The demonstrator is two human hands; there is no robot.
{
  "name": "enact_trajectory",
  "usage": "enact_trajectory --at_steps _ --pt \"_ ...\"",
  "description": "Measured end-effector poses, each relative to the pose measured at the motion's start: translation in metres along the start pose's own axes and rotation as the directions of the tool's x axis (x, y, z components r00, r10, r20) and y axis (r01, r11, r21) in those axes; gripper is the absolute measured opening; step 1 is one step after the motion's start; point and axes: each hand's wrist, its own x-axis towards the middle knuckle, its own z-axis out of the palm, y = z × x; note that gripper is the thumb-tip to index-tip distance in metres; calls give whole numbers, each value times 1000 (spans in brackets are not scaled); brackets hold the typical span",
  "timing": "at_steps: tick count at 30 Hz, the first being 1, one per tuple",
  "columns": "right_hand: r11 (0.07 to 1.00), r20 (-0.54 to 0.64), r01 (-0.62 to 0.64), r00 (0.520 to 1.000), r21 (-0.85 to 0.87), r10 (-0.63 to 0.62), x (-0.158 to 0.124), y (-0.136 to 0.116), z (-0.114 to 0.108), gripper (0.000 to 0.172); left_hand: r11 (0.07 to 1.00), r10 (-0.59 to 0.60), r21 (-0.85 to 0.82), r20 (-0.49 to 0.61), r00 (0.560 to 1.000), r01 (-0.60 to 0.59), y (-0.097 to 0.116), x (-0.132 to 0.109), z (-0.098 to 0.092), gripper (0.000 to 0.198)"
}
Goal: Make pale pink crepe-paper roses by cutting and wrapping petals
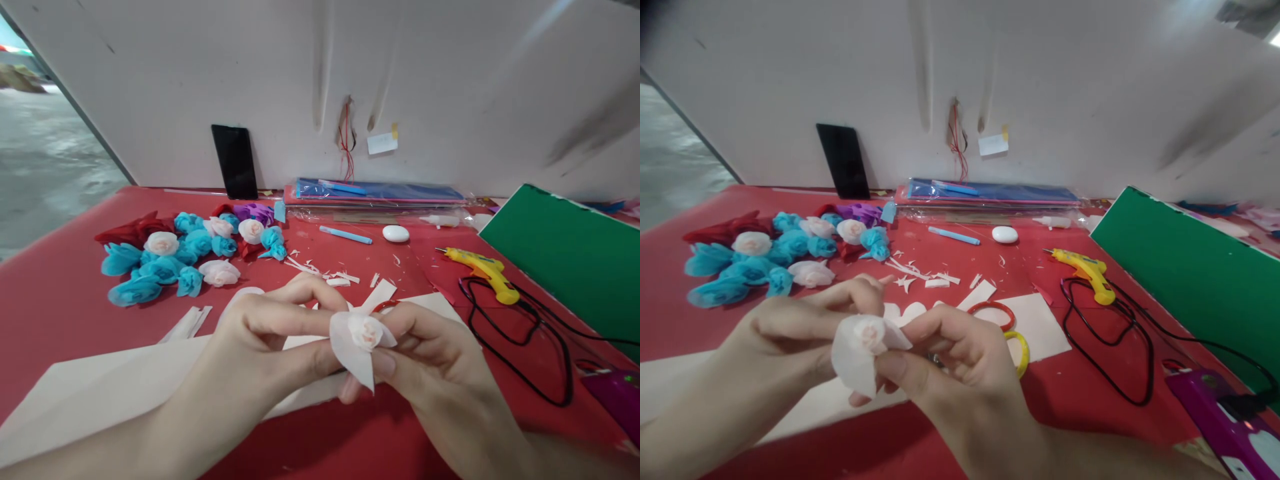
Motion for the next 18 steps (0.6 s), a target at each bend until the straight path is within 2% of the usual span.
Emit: enact_trajectory --at_steps 8,18 --pt "997 6 5 1000 -74 -4 5 -1 -1 17 997 -73 -30 -38 997 72 -1 0 2 8" --pt "997 17 -68 998 29 68 6 -4 1 16 992 -72 -101 -4 997 71 -4 1 1 14"
